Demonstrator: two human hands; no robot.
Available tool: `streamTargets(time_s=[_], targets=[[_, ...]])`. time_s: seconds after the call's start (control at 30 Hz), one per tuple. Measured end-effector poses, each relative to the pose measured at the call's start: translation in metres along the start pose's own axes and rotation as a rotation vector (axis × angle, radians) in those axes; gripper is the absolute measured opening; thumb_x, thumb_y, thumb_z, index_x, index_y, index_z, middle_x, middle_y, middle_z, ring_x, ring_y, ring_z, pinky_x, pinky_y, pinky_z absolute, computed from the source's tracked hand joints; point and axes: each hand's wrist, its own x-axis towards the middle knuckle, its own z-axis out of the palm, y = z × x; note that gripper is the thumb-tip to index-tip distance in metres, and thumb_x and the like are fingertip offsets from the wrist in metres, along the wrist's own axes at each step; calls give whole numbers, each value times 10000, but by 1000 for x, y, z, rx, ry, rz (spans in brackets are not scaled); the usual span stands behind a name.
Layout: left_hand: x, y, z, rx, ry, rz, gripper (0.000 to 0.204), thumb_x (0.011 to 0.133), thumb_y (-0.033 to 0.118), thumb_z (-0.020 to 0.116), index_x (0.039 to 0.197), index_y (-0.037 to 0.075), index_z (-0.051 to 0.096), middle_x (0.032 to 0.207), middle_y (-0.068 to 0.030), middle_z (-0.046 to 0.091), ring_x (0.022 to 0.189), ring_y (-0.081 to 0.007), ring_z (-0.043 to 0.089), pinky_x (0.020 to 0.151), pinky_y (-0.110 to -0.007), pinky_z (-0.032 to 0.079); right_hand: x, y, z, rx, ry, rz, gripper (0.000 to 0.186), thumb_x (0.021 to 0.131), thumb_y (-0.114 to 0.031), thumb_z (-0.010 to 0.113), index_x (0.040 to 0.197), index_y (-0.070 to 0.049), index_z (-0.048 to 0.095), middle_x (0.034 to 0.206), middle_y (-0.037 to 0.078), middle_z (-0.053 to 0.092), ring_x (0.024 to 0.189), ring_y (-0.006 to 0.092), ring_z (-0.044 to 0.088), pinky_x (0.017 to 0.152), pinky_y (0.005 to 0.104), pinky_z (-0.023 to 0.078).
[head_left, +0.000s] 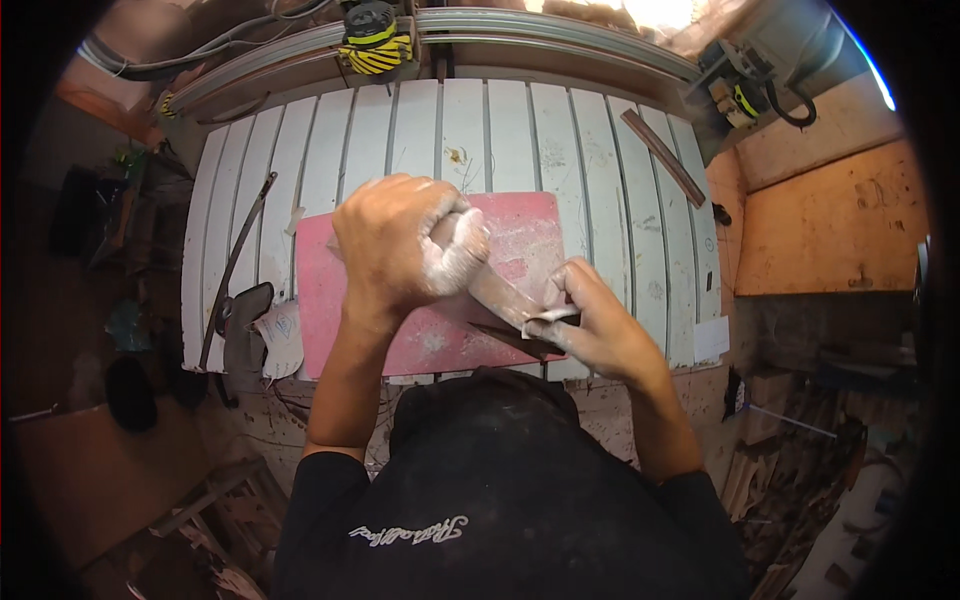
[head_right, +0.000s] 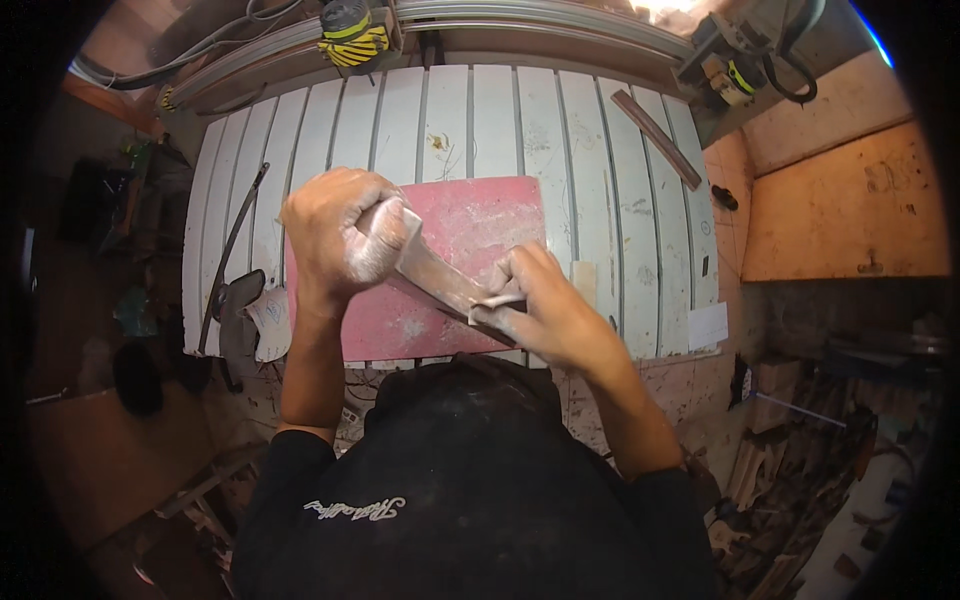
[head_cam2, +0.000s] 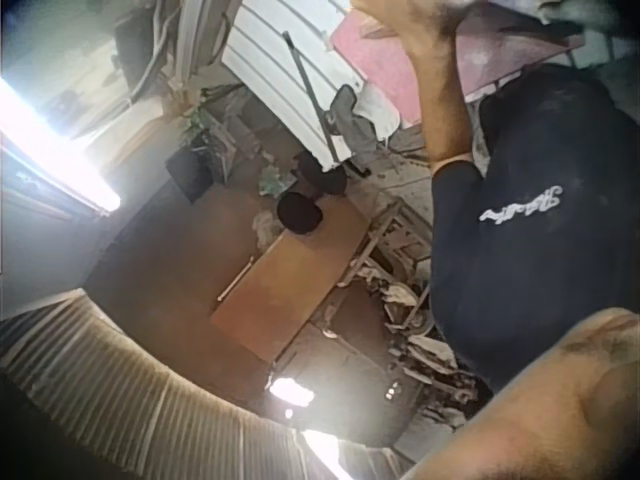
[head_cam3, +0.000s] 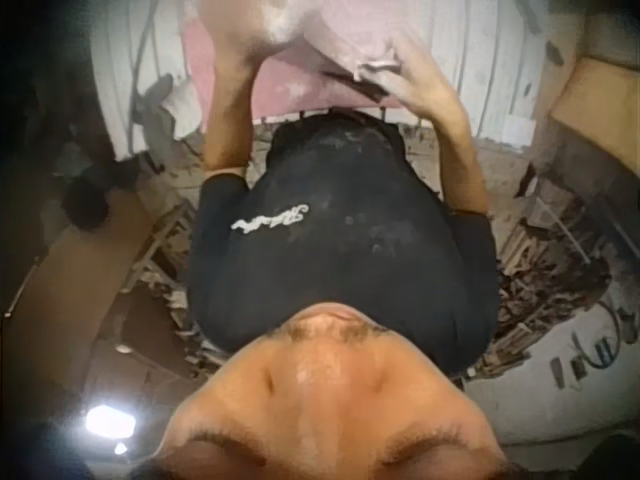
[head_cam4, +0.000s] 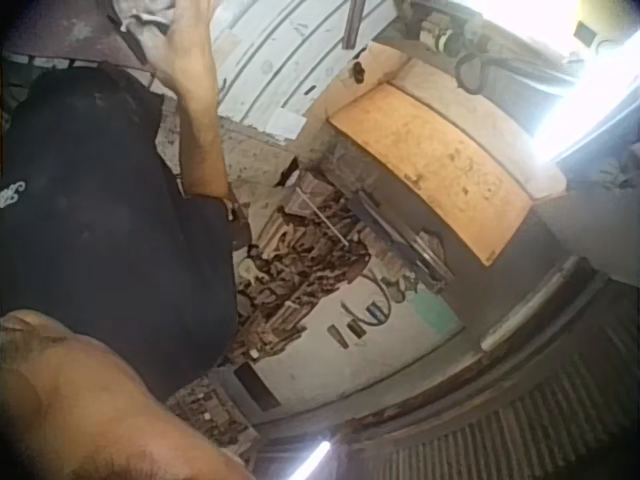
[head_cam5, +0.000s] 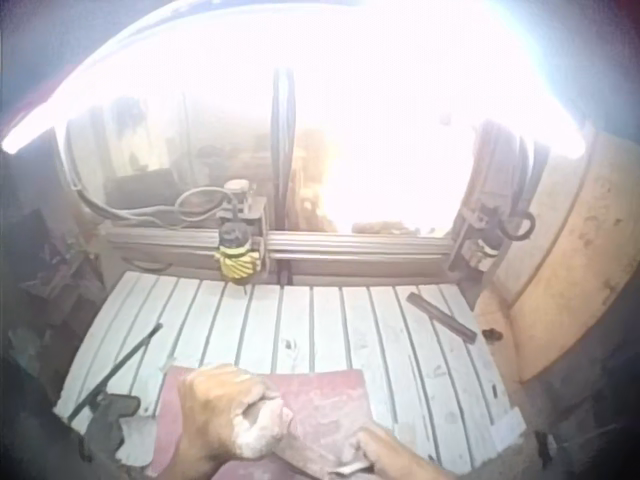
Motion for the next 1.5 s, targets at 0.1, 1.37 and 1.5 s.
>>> streamTargets(time_s=[0.1, 1.37, 1.5], targets=[[2, -2, -2, -16, 6, 2, 298, 804, 332, 679, 718, 49, 715, 673, -108, 672, 607, -298, 646, 610, -394, 502, 18, -15, 15, -49, 97, -122, 401, 838, -132, 900, 1026, -48, 555, 1032, 126, 532, 958, 288, 549, 857, 397, 481], [7, -6, 16, -45, 145, 89, 336, 846, 279, 619, 703, -9, 715, 669, -143, 693, 594, -285, 671, 609, -384, 526, -20, 14, 28, 90, 550, 137, 352, 882, -4, 831, 985, -59, 499, 1039, 81, 442, 929, 176, 484, 847, 326, 462], [6, -9, 22, -71, 152, 35, 311, 797, 323, 676, 694, 33, 717, 663, -111, 684, 595, -285, 653, 600, -384, 503, -43, 22, 23, 70, 426, 133, 355, 888, -2, 832, 983, -51, 494, 1063, 81, 437, 902, 161, 494, 824, 320, 474]])
